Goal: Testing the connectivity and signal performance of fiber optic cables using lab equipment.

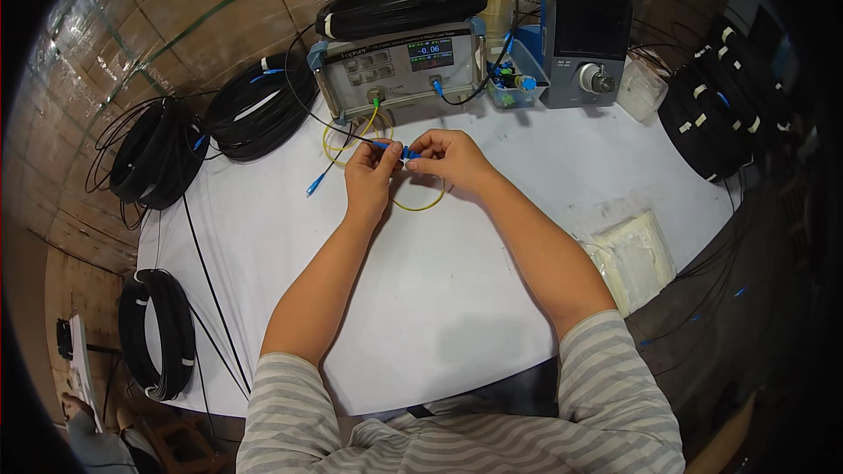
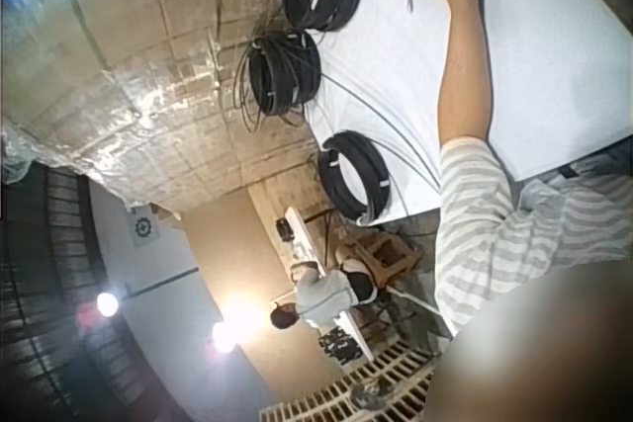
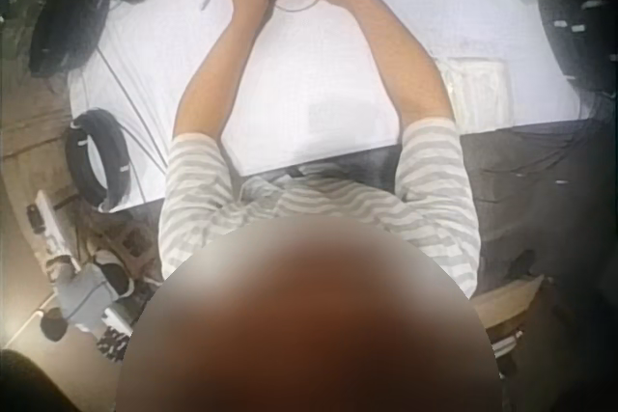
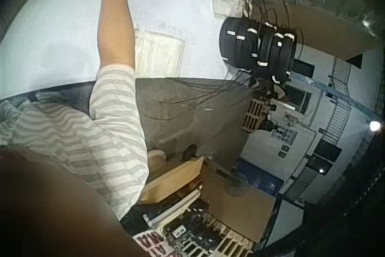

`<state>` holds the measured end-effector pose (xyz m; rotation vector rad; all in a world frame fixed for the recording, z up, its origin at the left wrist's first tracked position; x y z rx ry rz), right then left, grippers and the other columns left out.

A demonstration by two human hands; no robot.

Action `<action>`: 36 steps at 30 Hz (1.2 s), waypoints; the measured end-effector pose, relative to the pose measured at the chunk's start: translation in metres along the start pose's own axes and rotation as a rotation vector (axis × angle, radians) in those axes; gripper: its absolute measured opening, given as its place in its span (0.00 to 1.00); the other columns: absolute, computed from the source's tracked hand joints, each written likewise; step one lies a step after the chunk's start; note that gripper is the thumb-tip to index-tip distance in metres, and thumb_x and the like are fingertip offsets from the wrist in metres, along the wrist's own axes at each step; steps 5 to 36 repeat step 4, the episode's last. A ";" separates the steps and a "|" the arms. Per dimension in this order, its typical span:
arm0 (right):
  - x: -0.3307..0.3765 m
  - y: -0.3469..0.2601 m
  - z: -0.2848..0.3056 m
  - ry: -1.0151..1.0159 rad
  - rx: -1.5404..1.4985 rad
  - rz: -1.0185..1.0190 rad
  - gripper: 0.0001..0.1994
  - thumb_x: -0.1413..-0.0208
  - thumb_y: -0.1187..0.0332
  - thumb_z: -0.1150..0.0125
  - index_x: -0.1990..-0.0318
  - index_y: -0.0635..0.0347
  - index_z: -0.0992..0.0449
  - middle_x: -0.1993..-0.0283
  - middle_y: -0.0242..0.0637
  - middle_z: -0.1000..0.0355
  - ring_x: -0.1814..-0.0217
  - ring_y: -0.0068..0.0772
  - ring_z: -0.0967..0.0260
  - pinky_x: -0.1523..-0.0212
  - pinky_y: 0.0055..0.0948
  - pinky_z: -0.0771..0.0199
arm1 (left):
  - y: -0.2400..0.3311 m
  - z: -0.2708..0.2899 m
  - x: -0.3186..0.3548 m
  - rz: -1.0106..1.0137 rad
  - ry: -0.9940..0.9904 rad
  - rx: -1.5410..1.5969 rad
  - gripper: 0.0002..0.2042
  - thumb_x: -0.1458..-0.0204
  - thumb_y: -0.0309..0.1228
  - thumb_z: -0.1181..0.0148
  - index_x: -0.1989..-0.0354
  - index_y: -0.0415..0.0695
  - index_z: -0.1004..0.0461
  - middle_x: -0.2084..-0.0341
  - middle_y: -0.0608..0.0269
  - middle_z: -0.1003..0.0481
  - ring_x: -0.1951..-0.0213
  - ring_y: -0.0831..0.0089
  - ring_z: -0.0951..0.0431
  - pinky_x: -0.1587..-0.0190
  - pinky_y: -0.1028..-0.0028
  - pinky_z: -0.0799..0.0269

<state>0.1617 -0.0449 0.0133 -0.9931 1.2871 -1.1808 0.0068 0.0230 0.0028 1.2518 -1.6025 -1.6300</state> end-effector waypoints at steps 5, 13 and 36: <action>-0.001 0.005 0.001 -0.038 0.033 -0.018 0.14 0.48 0.70 0.33 0.54 0.65 0.24 0.67 0.34 0.23 0.67 0.21 0.28 0.62 0.22 0.27 | -0.003 0.004 -0.002 0.043 0.040 -0.095 0.13 0.46 0.36 0.36 0.59 0.40 0.27 0.70 0.64 0.24 0.70 0.79 0.25 0.66 0.80 0.30; -0.001 0.005 0.001 -0.038 0.033 -0.018 0.14 0.48 0.70 0.33 0.54 0.65 0.24 0.67 0.34 0.23 0.67 0.21 0.28 0.62 0.22 0.27 | -0.003 0.004 -0.002 0.043 0.040 -0.095 0.13 0.46 0.36 0.36 0.59 0.40 0.27 0.70 0.64 0.24 0.70 0.79 0.25 0.66 0.80 0.30; -0.001 0.005 0.001 -0.038 0.033 -0.018 0.14 0.48 0.70 0.33 0.54 0.65 0.24 0.67 0.34 0.23 0.67 0.21 0.28 0.62 0.22 0.27 | -0.003 0.004 -0.002 0.043 0.040 -0.095 0.13 0.46 0.36 0.36 0.59 0.40 0.27 0.70 0.64 0.24 0.70 0.79 0.25 0.66 0.80 0.30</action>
Point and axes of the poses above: each hand's wrist, its own x-axis away from the middle knuckle, its own z-axis out of the back of the hand, y = z × x, the point moved 3 cm from there along -x, towards the middle knuckle
